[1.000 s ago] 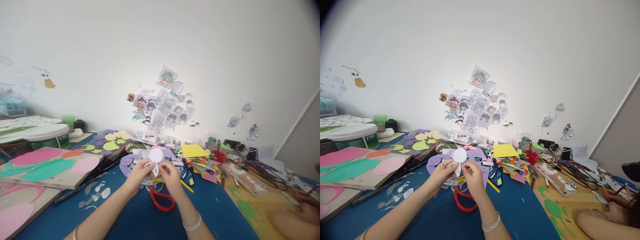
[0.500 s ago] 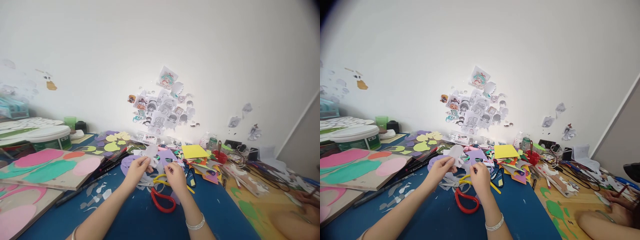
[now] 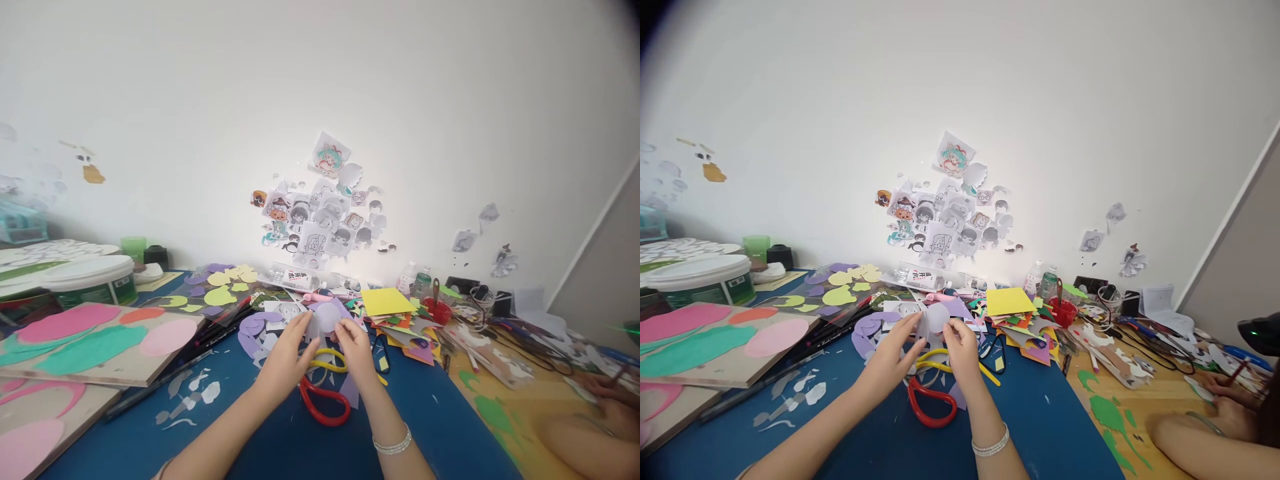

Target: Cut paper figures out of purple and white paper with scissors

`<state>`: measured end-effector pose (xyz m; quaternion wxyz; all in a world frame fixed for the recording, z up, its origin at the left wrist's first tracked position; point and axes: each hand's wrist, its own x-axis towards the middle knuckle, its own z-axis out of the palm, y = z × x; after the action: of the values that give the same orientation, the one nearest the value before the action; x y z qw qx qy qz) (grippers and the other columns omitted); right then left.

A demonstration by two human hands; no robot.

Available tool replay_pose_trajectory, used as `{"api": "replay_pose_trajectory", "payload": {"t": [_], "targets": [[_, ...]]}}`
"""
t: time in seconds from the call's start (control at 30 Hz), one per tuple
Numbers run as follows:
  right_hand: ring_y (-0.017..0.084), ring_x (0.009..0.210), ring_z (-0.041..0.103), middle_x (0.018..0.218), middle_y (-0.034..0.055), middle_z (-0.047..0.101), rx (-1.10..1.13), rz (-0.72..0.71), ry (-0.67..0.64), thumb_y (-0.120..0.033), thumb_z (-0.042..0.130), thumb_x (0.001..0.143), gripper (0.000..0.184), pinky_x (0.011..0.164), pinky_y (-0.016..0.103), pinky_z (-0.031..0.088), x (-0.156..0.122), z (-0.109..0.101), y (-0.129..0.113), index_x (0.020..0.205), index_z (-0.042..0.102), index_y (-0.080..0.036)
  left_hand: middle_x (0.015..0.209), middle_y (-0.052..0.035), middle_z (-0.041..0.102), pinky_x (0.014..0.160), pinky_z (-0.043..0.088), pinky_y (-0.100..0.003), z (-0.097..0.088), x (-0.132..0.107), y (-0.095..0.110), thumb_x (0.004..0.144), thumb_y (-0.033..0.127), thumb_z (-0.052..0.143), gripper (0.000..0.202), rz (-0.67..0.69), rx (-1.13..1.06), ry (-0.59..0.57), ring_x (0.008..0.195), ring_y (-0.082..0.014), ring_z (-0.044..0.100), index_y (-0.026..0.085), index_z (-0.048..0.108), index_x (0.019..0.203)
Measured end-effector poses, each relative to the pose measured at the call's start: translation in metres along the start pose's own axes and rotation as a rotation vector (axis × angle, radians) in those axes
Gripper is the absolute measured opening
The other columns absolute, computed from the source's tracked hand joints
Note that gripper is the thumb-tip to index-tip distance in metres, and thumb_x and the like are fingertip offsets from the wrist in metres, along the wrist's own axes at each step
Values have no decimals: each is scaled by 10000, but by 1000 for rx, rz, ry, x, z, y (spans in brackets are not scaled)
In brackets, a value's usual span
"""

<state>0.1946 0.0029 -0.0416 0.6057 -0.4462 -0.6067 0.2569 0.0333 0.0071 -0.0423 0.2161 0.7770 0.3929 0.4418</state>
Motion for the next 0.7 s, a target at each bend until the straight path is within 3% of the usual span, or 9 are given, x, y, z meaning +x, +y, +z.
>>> {"api": "replay_pose_trajectory", "payload": {"t": [0.17,0.23,0.33,0.47,0.6,0.7], "targets": [[188,611,566,592,28,592,13,19,15,-461,535,758,296,606,297,462,4,-3,6,677,557,-177,1077,-135,607,666,493,-316,-10,8,0,796,419,437,516,-228,-231,105,801,-214,599,145,470,1232],[184,600,561,574,21,581,10,23,20,-458,546,751,294,599,293,460,5,-4,8,659,552,-179,789,-88,671,608,479,-302,-13,12,-2,750,440,472,428,-283,-325,33,648,-194,590,133,587,1025],[178,584,551,565,14,566,9,29,38,-470,545,745,300,587,290,460,6,-4,7,667,554,-180,492,-18,597,562,454,-279,-16,14,0,709,478,505,332,-328,-438,-94,505,-164,547,157,589,727],[169,575,532,568,5,540,-9,32,80,-467,504,762,294,573,281,454,6,-6,5,706,554,-182,622,-29,639,512,431,-259,-18,12,4,704,487,510,339,-404,-527,-167,492,-145,553,158,576,754],[153,554,494,545,-10,501,-62,19,67,-407,503,774,256,537,254,408,5,-7,4,653,543,-185,652,5,591,467,376,-247,-19,10,-1,782,483,382,340,-359,-485,8,470,-138,510,190,528,872],[143,532,469,534,-17,491,-102,9,13,-370,514,767,237,505,240,371,4,-5,4,628,545,-180,592,25,519,497,330,-234,-20,9,-5,819,476,376,308,-242,-276,121,515,-138,462,209,510,745]]}}
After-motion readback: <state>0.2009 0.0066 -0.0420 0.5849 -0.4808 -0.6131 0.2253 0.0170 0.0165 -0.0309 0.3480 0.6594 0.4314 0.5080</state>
